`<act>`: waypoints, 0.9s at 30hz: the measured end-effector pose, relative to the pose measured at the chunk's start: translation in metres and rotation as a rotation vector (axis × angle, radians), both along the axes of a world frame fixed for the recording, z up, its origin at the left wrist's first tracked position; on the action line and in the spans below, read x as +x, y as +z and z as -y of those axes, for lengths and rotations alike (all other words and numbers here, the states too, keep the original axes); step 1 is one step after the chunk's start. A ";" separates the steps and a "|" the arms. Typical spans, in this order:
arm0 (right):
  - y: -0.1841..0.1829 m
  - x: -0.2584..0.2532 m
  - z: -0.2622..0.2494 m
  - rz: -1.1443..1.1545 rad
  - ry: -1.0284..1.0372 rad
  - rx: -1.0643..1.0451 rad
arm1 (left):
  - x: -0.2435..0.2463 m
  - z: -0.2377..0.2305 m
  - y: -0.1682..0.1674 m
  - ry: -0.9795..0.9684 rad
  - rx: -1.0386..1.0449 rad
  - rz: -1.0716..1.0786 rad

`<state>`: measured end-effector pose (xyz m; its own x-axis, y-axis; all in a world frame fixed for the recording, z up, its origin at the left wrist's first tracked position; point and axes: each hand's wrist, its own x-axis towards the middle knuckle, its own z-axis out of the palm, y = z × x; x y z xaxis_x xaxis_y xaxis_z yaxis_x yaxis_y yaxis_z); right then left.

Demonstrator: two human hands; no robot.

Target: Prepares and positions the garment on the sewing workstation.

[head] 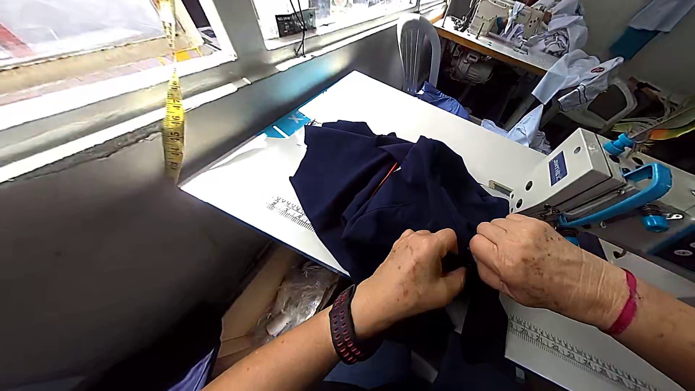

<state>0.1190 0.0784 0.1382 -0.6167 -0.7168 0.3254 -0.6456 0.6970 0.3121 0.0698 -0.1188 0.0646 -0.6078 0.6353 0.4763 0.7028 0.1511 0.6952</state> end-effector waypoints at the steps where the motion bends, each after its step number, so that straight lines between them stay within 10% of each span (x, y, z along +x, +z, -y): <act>1: 0.001 0.000 -0.003 0.023 0.026 -0.039 | -0.005 0.007 0.005 -0.125 -0.047 0.275; 4: 0.006 0.000 -0.009 0.052 0.080 -0.134 | -0.017 0.011 0.007 -0.284 0.075 0.879; 9: 0.012 -0.002 0.000 0.061 0.117 -0.110 | -0.018 -0.008 0.013 -0.286 0.423 1.073; 19: 0.091 -0.008 0.015 0.052 0.182 0.159 | -0.049 -0.019 0.089 -0.062 0.336 0.053; 27: 0.054 -0.002 0.002 0.189 0.068 -0.255 | -0.034 -0.002 0.050 -0.283 0.287 0.405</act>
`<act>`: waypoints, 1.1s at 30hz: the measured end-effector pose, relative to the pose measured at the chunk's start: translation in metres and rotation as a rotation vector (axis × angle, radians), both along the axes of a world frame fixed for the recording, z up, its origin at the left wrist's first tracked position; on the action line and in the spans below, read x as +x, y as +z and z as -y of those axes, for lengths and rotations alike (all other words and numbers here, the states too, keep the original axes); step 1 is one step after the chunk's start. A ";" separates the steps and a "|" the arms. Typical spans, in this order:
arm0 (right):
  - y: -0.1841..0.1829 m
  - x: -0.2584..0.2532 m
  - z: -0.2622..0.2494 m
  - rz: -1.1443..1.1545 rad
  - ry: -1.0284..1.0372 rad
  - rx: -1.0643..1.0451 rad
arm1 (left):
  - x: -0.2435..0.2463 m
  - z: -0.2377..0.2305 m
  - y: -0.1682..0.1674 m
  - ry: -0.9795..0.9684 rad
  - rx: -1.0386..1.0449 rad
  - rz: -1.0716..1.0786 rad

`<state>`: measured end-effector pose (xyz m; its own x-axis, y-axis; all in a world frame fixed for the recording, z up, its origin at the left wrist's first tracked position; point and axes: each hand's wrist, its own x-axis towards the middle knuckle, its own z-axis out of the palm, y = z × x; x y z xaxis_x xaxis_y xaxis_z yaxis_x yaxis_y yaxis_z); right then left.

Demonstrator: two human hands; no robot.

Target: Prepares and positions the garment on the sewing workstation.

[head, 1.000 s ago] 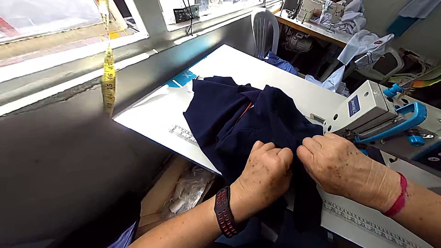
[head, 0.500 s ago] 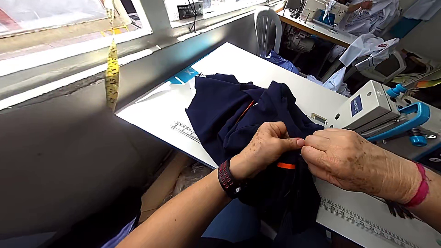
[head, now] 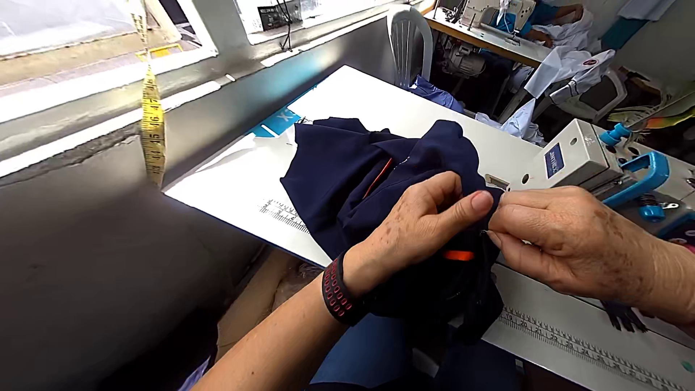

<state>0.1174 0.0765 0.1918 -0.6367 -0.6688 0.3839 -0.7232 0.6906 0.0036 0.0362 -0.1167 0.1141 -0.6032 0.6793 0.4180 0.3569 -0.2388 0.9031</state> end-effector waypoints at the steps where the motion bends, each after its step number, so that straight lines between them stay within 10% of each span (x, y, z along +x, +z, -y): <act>1: -0.010 0.002 0.000 0.002 -0.024 -0.050 | 0.007 0.006 -0.012 -0.030 -0.037 0.053; 10: -0.062 0.015 0.021 -0.120 -0.113 0.053 | 0.044 0.016 -0.069 -0.006 -0.004 0.264; 17: -0.080 -0.011 -0.017 -0.257 -0.280 0.173 | 0.070 0.022 -0.089 -0.189 -0.451 -0.188; 27: -0.064 -0.008 -0.014 -0.445 -0.129 0.071 | -0.012 -0.002 -0.011 0.018 -0.255 0.413; 33: -0.074 -0.001 -0.015 -0.501 -0.144 0.086 | -0.005 -0.020 -0.021 -0.073 -0.089 0.372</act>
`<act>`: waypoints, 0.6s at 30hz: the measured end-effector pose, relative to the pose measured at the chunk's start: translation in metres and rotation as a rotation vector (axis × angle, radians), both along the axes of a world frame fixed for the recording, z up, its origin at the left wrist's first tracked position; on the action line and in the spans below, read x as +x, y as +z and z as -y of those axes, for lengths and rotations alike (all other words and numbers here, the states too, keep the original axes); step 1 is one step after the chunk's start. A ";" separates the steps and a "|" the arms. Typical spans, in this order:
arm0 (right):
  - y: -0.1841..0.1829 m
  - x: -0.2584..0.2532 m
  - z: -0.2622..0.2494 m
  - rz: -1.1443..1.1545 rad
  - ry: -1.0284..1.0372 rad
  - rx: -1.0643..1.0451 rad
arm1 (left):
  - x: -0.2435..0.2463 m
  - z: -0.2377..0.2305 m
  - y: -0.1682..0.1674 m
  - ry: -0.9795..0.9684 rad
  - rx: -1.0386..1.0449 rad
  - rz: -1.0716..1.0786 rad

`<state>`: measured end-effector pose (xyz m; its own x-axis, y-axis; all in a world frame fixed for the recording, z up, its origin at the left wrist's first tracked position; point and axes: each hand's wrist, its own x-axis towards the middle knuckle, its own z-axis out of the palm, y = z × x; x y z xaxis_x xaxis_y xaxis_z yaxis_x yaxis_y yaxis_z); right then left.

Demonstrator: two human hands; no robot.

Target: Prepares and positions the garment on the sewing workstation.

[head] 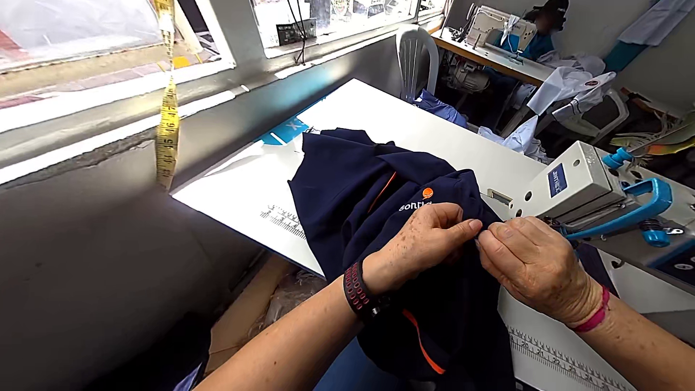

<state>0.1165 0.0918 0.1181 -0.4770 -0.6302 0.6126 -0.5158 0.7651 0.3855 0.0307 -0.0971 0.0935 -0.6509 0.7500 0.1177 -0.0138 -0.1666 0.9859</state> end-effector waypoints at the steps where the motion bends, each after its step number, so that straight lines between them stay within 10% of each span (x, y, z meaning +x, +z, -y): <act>1: -0.001 0.001 0.002 0.001 0.004 0.005 | 0.002 -0.001 -0.003 0.028 0.042 -0.009; 11: 0.007 0.008 0.005 -0.025 0.028 0.011 | 0.001 0.012 -0.031 -0.308 0.411 0.153; 18: 0.002 0.009 0.014 0.000 0.012 0.029 | 0.021 0.015 -0.032 -0.067 0.261 0.261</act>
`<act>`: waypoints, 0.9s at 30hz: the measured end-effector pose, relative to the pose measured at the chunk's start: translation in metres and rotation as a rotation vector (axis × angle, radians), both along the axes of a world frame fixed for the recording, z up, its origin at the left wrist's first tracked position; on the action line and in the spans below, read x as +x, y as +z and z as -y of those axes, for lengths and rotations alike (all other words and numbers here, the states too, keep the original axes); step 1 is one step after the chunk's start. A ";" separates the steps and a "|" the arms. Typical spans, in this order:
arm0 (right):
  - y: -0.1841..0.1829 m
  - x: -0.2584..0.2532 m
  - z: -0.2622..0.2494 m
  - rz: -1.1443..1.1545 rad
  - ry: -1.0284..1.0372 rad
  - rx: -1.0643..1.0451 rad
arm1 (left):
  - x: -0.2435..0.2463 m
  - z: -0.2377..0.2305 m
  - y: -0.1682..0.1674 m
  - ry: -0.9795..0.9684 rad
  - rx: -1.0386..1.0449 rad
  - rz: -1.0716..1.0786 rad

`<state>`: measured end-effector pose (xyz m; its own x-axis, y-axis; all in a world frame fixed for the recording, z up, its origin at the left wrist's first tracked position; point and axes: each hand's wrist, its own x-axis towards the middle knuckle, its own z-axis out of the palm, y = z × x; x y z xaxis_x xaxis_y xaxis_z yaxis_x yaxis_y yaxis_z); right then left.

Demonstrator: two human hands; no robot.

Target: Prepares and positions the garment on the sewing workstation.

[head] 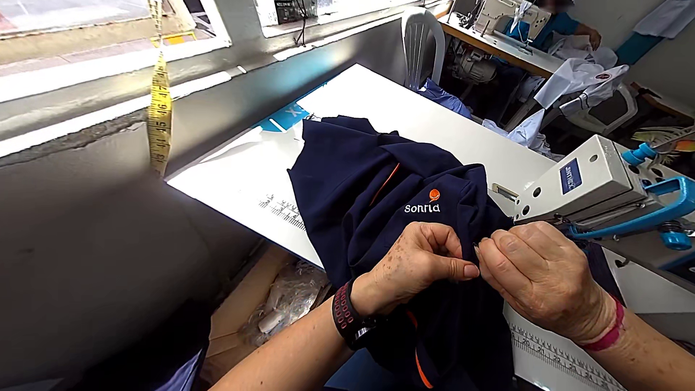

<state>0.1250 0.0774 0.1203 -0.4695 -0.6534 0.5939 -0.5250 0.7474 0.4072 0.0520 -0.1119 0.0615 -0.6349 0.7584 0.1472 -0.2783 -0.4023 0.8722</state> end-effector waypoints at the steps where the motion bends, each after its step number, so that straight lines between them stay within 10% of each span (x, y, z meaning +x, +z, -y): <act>1: -0.001 0.001 0.001 0.003 -0.010 -0.006 | -0.001 0.001 0.000 -0.015 -0.010 -0.003; 27: 0.003 0.019 0.005 -0.044 0.041 -0.012 | -0.017 0.000 0.016 -0.098 0.011 -0.044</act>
<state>0.1445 0.0723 0.1236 -0.4153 -0.6646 0.6212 -0.5371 0.7303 0.4222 0.0353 -0.1115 0.0774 -0.5506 0.8146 0.1822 -0.2784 -0.3850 0.8799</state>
